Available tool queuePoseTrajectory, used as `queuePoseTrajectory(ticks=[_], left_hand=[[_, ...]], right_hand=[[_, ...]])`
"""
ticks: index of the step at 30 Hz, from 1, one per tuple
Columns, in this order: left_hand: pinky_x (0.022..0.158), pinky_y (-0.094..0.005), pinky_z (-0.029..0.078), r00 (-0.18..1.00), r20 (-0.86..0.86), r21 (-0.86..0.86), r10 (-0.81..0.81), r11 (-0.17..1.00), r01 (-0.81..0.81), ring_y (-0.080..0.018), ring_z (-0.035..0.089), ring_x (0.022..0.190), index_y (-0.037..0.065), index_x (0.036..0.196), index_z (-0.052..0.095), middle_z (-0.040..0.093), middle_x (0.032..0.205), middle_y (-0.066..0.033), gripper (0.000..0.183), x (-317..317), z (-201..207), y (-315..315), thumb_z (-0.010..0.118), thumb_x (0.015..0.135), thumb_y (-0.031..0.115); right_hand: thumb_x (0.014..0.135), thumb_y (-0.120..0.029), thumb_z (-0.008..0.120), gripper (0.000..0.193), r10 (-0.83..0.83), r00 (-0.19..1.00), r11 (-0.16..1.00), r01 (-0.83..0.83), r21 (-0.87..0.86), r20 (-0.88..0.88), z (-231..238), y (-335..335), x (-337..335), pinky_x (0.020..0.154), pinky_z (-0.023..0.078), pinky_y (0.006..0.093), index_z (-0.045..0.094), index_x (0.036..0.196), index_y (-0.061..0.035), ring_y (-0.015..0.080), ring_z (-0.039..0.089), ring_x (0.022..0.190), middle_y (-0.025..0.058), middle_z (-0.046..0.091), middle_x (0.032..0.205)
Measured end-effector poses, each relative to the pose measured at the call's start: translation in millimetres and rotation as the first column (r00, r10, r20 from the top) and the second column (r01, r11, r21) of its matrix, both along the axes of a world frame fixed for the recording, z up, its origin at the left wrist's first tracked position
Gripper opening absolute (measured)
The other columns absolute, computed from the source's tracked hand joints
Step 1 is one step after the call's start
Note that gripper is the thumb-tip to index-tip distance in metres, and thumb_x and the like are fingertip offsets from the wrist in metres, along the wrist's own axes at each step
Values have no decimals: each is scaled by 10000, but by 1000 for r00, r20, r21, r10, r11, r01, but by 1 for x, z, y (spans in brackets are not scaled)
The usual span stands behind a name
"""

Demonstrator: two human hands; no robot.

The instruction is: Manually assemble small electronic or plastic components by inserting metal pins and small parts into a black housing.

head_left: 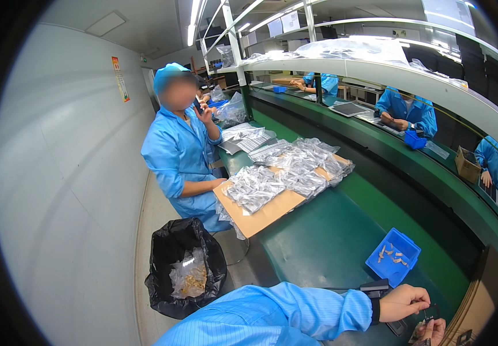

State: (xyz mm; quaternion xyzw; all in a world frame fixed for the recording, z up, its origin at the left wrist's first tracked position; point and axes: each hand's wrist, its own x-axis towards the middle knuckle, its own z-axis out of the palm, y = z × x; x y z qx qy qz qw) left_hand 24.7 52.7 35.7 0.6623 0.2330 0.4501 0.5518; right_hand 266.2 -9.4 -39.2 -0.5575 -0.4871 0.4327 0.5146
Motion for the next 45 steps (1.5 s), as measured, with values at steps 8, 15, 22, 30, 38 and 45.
queuePoseTrajectory(ticks=[8, 15, 22, 30, 38, 45], left_hand=[[636, -267, 494, 986, -102, 50, 128, 991, -124, -150, 633, 689, 8, 957, 621, 663, 772, -63, 125, -3, 3, 5, 632, 913, 125], [653, -264, 495, 989, -84, 151, 124, 982, -111, -154, 627, 783, 10, 959, 617, 647, 891, -58, 110, -3, 7, -2, 646, 870, 69], [646, -260, 490, 993, -74, 133, 93, 988, -83, -145, 620, 786, 13, 948, 615, 631, 879, -46, 118, 0, -2, 2, 654, 845, 58], [614, -234, 468, 998, -50, 25, 45, 999, -44, -97, 588, 711, 21, 941, 617, 637, 815, -35, 100, -2, 2, 4, 656, 858, 60], [677, -333, 498, 968, -219, 289, 125, 956, -58, -253, 626, 756, 22, 865, 629, 644, 823, -64, 116, -1, -6, 7, 694, 804, 96], [821, -403, 482, 923, -363, 558, 127, 823, 106, -294, 544, 1068, 41, 947, 626, 621, 1019, -72, 368, 4, -27, -5, 791, 652, 186]], right_hand=[[1015, -270, 500, 105, 2, 999, 997, 0, 83, -33, -2, 2, 2, 349, 401, 264, 441, 1029, -185, 133, 511, 472, 58, 599, 785], [1001, -257, 525, 152, -78, 996, 994, 81, 70, -47, 17, 0, -15, 384, 416, 257, 472, 1055, -125, 134, 530, 502, 68, 605, 773], [983, -252, 558, 233, -137, 991, 988, 137, 74, -4, 22, -2, -23, 392, 419, 252, 501, 1157, -107, 125, 520, 488, 64, 603, 745], [986, -257, 547, 303, -9, 984, 1000, 4, -30, -176, -7, 7, 4, 387, 463, 279, 433, 1263, -208, 168, 550, 499, 82, 616, 849], [993, -219, 525, 314, 58, 983, 998, -63, -22, -176, -29, 22, 30, 479, 520, 319, 429, 1292, -224, 220, 613, 620, 95, 630, 922], [907, -511, 576, 540, 61, 885, 913, -236, -332, -461, -61, 18, 74, 823, 484, 615, 450, 1280, -143, 362, 597, 1108, 143, 596, 1186]])
